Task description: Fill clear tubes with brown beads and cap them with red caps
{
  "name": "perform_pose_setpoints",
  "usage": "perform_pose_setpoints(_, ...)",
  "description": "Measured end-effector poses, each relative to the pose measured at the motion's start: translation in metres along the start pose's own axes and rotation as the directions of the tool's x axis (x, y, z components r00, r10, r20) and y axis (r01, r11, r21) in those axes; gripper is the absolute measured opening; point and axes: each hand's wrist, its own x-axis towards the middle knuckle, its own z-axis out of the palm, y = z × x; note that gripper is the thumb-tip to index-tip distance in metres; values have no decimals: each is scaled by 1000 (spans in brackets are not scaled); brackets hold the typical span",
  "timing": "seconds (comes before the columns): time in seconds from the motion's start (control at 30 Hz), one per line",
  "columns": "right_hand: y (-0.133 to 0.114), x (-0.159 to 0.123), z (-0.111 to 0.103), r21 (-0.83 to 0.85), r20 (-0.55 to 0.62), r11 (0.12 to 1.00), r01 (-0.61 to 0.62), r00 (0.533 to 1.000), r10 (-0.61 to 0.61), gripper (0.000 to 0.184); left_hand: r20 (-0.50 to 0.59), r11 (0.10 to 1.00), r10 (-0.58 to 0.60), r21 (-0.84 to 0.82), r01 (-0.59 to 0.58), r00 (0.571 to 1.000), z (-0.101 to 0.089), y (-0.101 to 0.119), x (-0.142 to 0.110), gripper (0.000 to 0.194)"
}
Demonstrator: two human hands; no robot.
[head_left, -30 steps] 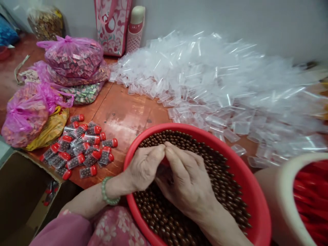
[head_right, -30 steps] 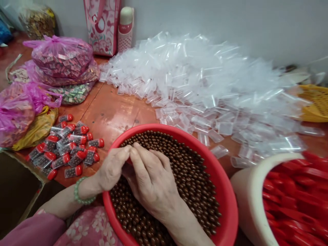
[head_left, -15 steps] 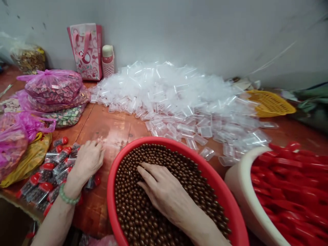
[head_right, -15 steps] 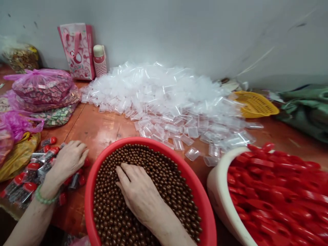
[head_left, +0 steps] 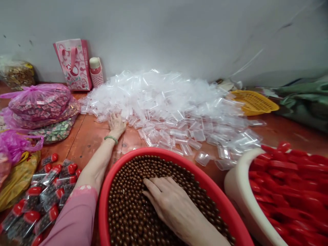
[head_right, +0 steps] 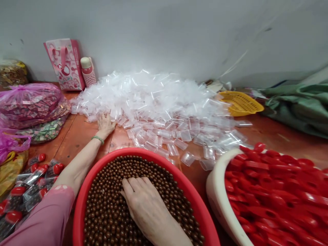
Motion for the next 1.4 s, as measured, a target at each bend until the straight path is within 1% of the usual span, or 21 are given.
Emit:
perform_pose_setpoints(0.13, -2, 1, -1, 34, 45, 999, -17, 999, 16, 15, 1, 998, 14, -55, -14, 1000, 8, -5, -6, 39)
perform_pose_setpoints(0.27, -3, 2, -2, 35, 65, 999, -22, 998, 19, 12, 76, 988, 87, -136, -76, 993, 0, -14, -32, 28)
perform_pose_setpoints(0.33, -3, 2, -2, 34, 75, 999, -16, 997, 14, 11, 121, 975, 132, -196, -107, 984, -10, -23, -48, 28)
perform_pose_setpoints(0.43, -3, 2, -4, 79, 97, 997, -26, 995, 18, 13, 160, 949, 163, -296, -110, 973, -33, -38, -71, 41)
perform_pose_setpoints(0.53, 0, 3, -6, 292, 67, 952, -89, 995, 73, 20, 132, 919, 163, -382, -102, 978, -67, -45, -93, 58)
perform_pose_setpoints(0.6, 1, 6, -9, 536, 62, 827, -173, 984, 166, 24, 82, 883, 194, -449, -137, 978, -94, -38, -112, 70)
perform_pose_setpoints(0.63, 2, 8, -10, 662, 89, 716, -223, 971, 221, 25, 58, 850, 230, -497, -171, 972, -107, -31, -123, 77)
perform_pose_setpoints(0.7, 2, 13, -12, 855, 189, 418, -308, 935, 301, 31, -5, 694, 340, -673, -255, 940, -131, -12, -148, 79)
perform_pose_setpoints(0.77, 1, 17, -14, 936, 279, 124, -331, 907, 314, 39, -21, 532, 453, -796, -289, 891, -148, 7, -174, 74)
perform_pose_setpoints(0.83, 0, 19, -14, 945, 326, -89, -314, 902, 282, 46, -27, 446, 536, -839, -311, 844, -156, 21, -196, 74)
perform_pose_setpoints(0.93, -2, 18, -15, 911, 370, -276, -305, 901, 228, 49, -26, 470, 579, -806, -360, 815, -156, 28, -216, 76)
perform_pose_setpoints(1.0, -3, 15, -14, 893, 389, -326, -309, 895, 219, 48, -34, 522, 578, -752, -401, 815, -152, 28, -222, 78)
perform_pose_setpoints(1.07, -3, 12, -14, 901, 388, -296, -317, 894, 224, 47, -48, 564, 581, -696, -444, 813, -150, 27, -226, 78)
perform_pose_setpoints(1.13, -1, 9, -15, 924, 377, -158, -349, 901, 214, 45, -47, 592, 605, -641, -489, 795, -151, 25, -231, 78)
perform_pose_setpoints(1.17, 1, 8, -15, 930, 364, -27, -367, 907, 210, 44, -36, 600, 625, -617, -509, 780, -152, 24, -233, 79)
perform_pose_setpoints(1.2, 3, 7, -17, 916, 335, 151, -371, 917, 217, 43, -18, 607, 644, -596, -525, 764, -154, 22, -234, 78)
perform_pose_setpoints(1.23, 6, 6, -18, 859, 290, 364, -359, 929, 230, 41, 3, 615, 659, -578, -537, 752, -155, 20, -234, 74)
perform_pose_setpoints(1.3, 14, 4, -21, 572, 177, 768, -288, 958, 227, 38, 21, 639, 660, -541, -547, 751, -157, 12, -228, 56)
perform_pose_setpoints(1.33, 18, 3, -22, 370, 137, 898, -239, 970, 202, 38, 9, 662, 640, -514, -545, 769, -156, 8, -221, 44)
perform_pose_setpoints(1.37, 21, 2, -22, 167, 122, 967, -190, 978, 171, 38, -10, 697, 607, -472, -539, 794, -154, 2, -211, 35)
perform_pose_setpoints(1.4, 23, 1, -22, -9, 127, 990, -140, 982, 140, 39, -25, 744, 567, -414, -524, 824, -150, -4, -198, 29)
